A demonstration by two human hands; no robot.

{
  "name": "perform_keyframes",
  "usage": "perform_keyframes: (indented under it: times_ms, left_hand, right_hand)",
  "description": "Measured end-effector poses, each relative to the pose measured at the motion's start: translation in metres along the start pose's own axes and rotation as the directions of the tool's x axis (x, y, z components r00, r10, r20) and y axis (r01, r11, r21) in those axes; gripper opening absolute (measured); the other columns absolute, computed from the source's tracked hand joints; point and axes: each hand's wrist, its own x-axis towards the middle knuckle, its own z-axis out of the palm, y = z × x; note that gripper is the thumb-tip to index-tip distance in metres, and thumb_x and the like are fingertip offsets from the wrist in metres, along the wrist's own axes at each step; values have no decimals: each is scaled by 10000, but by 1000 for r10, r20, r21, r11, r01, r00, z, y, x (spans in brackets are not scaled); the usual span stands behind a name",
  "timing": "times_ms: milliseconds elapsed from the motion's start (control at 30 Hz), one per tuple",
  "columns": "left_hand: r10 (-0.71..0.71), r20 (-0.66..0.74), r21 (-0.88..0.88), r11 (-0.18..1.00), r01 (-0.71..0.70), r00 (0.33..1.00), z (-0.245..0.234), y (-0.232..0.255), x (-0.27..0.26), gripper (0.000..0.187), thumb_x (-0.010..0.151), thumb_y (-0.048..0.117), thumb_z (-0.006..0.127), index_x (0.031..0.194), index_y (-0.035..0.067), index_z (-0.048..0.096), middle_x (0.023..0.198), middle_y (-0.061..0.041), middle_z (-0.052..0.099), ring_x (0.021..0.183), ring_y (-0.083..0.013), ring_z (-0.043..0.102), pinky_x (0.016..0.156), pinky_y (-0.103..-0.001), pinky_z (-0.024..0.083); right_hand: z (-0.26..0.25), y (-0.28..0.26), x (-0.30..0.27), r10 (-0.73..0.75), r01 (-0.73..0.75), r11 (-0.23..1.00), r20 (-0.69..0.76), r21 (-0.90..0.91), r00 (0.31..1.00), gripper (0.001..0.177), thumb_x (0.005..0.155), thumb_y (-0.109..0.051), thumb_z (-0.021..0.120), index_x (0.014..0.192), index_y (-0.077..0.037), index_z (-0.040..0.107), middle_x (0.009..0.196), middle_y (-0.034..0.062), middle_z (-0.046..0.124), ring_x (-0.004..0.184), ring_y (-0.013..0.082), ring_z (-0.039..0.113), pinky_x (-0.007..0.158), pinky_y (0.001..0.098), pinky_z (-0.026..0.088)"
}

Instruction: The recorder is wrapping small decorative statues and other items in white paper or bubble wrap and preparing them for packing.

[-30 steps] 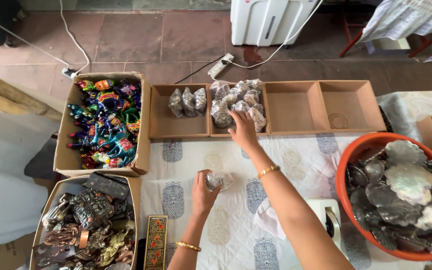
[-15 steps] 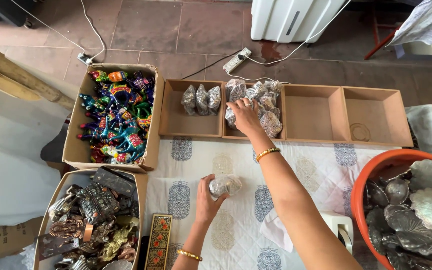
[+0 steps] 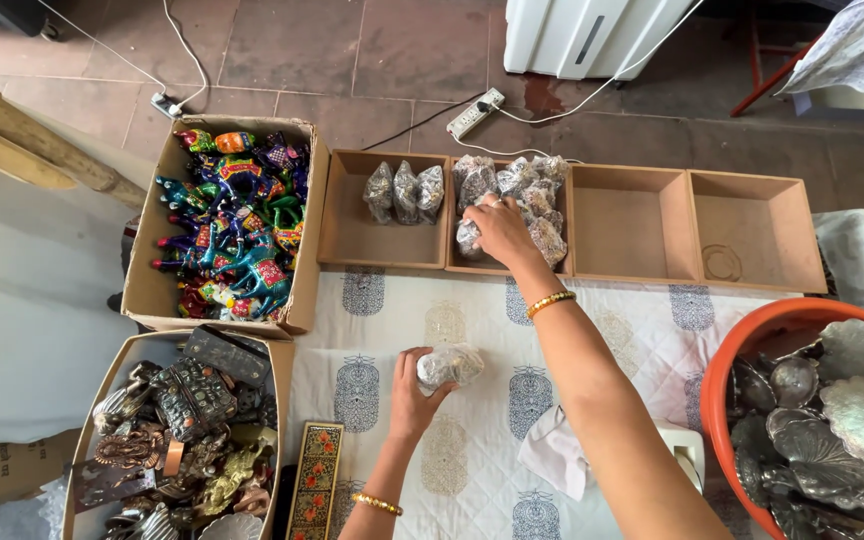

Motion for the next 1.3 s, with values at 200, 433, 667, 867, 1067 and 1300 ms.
perform_keyframes:
  times_ms: [200, 433, 667, 867, 1067, 1300]
  left_hand:
    - [8, -7, -21, 1000, -8, 1000, -1, 0, 0, 696, 656, 182, 932, 1237, 53, 569, 1219, -148, 599, 1144, -364, 601, 961, -434, 512]
    - [-12, -3, -6, 1000, 12, 1000, 1, -2, -1, 696, 663, 179, 935, 1242, 55, 568, 1221, -147, 609, 1145, -361, 603, 956, -432, 515]
    - [-84, 26, -48, 995, 86, 996, 7, -22, -10, 928, 599, 136, 949, 1373, 48, 444, 1291, -140, 545, 1219, -328, 563, 1050, -413, 477]
    - [-94, 81, -12, 995, 95, 992, 0, -34, -8, 809, 601, 57, 955, 1289, 76, 531, 1382, -134, 543, 1373, -334, 501, 1116, -409, 451]
    - [-137, 139, -157, 975, 158, 981, 5, -42, 2, 747, 574, 70, 962, 1179, 70, 525, 1440, -115, 557, 1378, -309, 517, 1120, -397, 463]
    - [-219, 184, -96, 966, 240, 958, -1, -32, 4, 850, 571, 123, 965, 1317, 123, 559, 1378, -80, 603, 1329, -274, 568, 1128, -379, 476]
  right_hand:
    - [3, 4, -16, 73, -73, 997, -20, -12, 997, 433, 766, -182, 851, 1123, -38, 652, 1041, 156, 742, 1155, 336, 621, 1014, 475, 445]
    - [14, 6, -21, 135, -133, 980, 7, -145, 991, 374, 801, -139, 831, 1114, -33, 656, 1028, 156, 743, 1140, 345, 653, 1042, 458, 479]
    - [-15, -26, -20, 153, -153, 986, -3, -61, 988, 525, 720, -168, 881, 1187, -62, 665, 1236, 138, 677, 1259, 350, 551, 1076, 473, 429]
    - [-18, 9, 11, 280, -274, 928, 10, 253, 960, 529, 795, -214, 854, 1294, -175, 681, 1374, 50, 663, 1326, 279, 558, 1147, 430, 416]
    - [16, 57, 64, 272, -255, 948, -68, 193, 960, 731, 817, -194, 842, 1461, -131, 503, 1498, 114, 543, 1394, 274, 491, 1170, 465, 375]
    - [24, 51, 87, 245, -246, 969, -49, -1, 968, 918, 770, -166, 853, 1541, -140, 356, 1448, 125, 537, 1404, 282, 420, 1142, 610, 267]
